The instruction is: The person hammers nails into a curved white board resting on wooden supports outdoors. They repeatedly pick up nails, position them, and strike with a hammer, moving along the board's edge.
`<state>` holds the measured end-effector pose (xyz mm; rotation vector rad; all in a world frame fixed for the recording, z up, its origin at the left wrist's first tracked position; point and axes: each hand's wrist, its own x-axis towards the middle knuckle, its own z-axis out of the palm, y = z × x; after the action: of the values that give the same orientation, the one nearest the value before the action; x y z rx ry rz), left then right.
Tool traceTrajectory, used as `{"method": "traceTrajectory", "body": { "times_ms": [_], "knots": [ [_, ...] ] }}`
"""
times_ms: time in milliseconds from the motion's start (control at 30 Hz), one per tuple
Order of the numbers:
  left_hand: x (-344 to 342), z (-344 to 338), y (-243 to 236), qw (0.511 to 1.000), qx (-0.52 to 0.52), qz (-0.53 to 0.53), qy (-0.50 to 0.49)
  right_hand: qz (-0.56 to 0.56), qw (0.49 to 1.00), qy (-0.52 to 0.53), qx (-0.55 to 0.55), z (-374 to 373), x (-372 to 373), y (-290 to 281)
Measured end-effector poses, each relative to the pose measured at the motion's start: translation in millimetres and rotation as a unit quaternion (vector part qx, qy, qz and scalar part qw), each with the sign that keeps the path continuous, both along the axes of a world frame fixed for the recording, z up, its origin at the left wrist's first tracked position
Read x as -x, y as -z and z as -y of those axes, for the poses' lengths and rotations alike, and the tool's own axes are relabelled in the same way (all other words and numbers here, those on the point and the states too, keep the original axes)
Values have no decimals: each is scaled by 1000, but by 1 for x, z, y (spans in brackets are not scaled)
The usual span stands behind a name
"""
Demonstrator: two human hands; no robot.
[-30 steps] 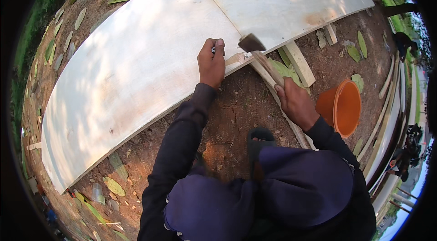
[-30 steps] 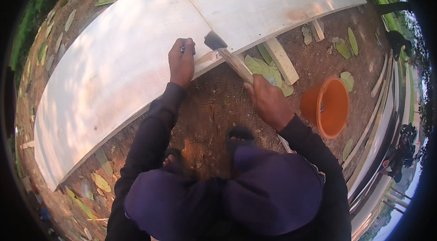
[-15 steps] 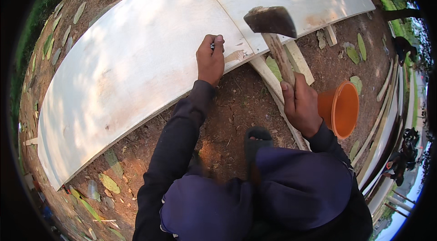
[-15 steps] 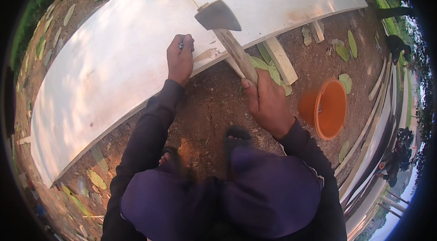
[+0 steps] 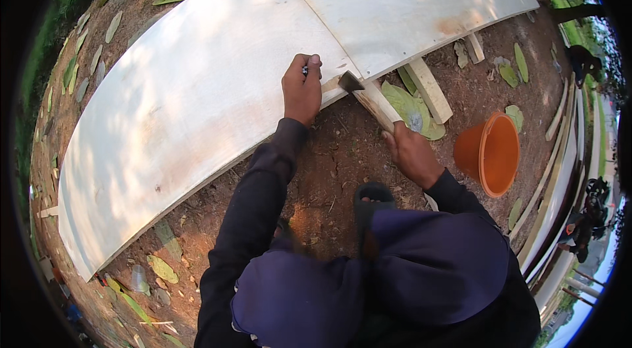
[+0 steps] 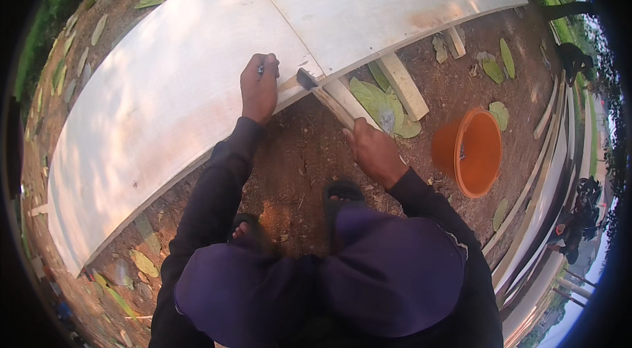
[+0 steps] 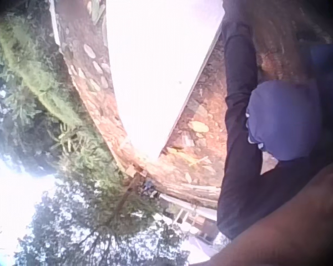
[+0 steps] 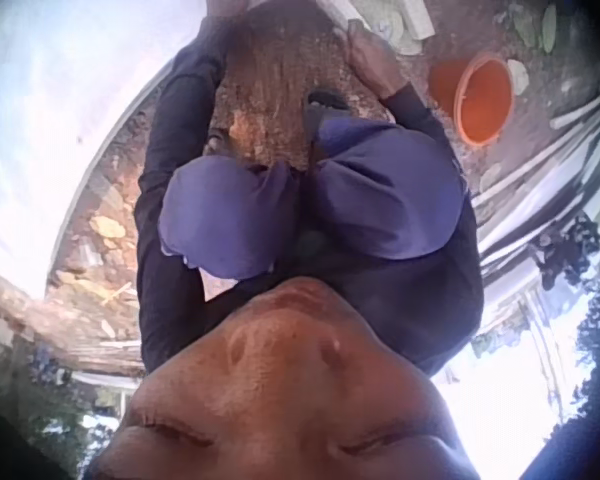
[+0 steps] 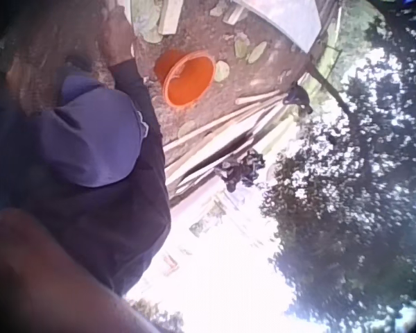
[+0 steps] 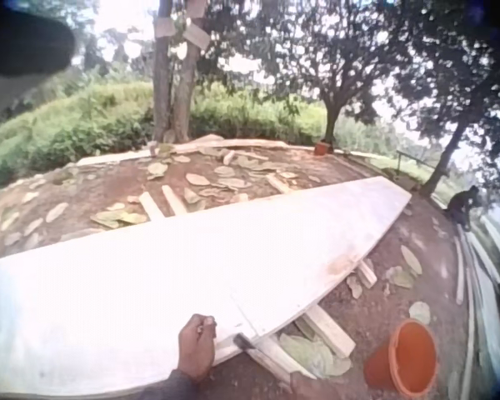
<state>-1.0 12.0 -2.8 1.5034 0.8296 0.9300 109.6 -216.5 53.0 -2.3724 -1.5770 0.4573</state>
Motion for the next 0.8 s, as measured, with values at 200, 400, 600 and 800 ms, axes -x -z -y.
{"method": "traceTrajectory", "body": {
  "times_ms": [200, 400, 600, 800],
  "knots": [
    [5, -3, -3, 1000, 21, -18, 12, -97, 965, 80, -228, -15, 22, -50],
    [-2, -6, 1, 1000, -2, -7, 7, -34, 995, 19, -90, 3, -11, 3],
    [1, 3, 0, 999, 3, -19, 30, -59, 988, 78, -122, 9, -1, 7],
    [9, -6, -6, 999, 29, -26, 22, -93, 973, 102, -187, -14, 16, -38]
  ]
}}
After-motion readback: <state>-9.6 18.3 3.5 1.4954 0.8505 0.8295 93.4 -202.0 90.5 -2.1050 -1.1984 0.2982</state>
